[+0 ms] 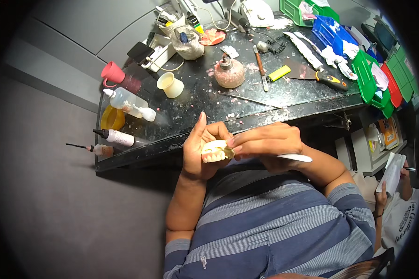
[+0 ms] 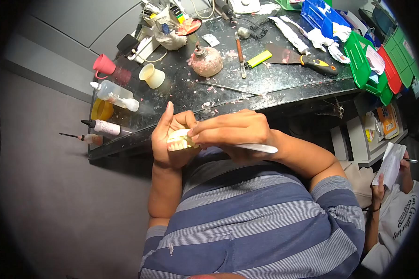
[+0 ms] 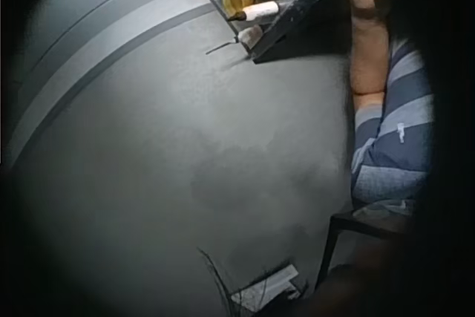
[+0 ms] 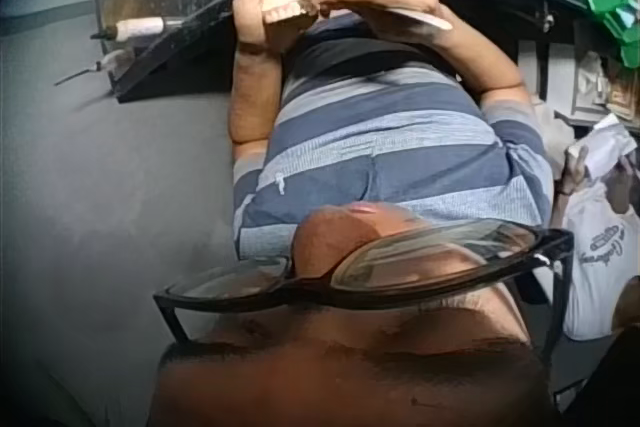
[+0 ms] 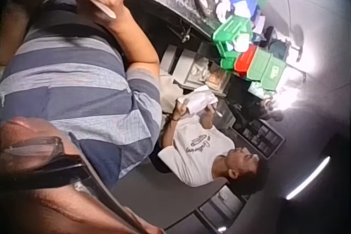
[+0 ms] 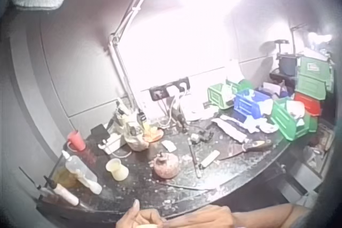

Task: The person takes a dental mold from a storage box and carves and details the cast using a metal tool.

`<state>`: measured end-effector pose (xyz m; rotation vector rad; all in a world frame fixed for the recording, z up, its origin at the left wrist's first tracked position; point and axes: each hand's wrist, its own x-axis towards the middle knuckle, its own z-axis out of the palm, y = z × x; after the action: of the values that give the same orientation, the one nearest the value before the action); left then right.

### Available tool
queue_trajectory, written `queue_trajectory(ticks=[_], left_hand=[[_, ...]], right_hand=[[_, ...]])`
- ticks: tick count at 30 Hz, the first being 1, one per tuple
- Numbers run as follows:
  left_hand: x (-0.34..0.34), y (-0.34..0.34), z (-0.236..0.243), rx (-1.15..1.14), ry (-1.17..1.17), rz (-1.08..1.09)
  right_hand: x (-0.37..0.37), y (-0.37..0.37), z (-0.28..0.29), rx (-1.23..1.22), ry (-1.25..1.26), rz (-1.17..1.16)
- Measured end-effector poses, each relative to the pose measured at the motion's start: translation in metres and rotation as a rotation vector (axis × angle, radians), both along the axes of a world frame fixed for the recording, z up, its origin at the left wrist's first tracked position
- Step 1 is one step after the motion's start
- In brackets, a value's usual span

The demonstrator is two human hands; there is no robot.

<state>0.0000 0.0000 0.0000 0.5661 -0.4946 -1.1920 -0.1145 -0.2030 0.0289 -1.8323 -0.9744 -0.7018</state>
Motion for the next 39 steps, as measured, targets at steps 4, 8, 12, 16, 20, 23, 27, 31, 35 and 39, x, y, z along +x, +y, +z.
queue_trajectory(ticks=[4, 8, 12, 16, 20, 23, 27, 31, 35, 39], left_hand=[[-0.025, -0.007, 0.041, 0.263, -0.575, 0.587], [-0.061, -0.017, 0.075, -0.391, -1.449, 1.013], [-0.071, -0.026, 0.103, -0.265, -1.594, 1.033], [0.034, -0.013, 0.035, 0.169, -0.439, 0.521], [0.086, 0.015, -0.007, 0.250, 0.334, 0.413], [0.059, -0.001, 0.028, 0.437, 0.191, 0.522], [0.100, 0.007, -0.004, 0.597, -0.473, 0.560], [0.092, -0.003, 0.026, 0.662, -0.687, 0.549], [0.108, -0.002, 0.031, 0.714, -0.877, 0.465], [0.120, -0.005, 0.017, 0.788, -0.976, 0.561]], right_hand=[[0.009, 0.010, -0.002, 0.643, 0.156, -0.135], [-0.006, -0.028, 0.024, 0.653, 0.476, -0.364], [-0.010, -0.066, 0.012, 0.936, 1.052, -0.088], [0.006, -0.085, -0.007, 0.918, 1.349, -0.105], [-0.075, -0.115, 0.032, 0.107, 1.229, -0.250], [-0.135, -0.152, 0.008, -0.393, 0.542, -0.536], [-0.211, -0.192, 0.034, -0.074, 0.605, -1.137], [-0.217, -0.240, 0.033, -0.152, 0.288, -1.718], [-0.196, -0.285, 0.018, -0.377, 0.474, -1.753], [-0.183, -0.295, 0.023, -0.523, 0.554, -1.767]])
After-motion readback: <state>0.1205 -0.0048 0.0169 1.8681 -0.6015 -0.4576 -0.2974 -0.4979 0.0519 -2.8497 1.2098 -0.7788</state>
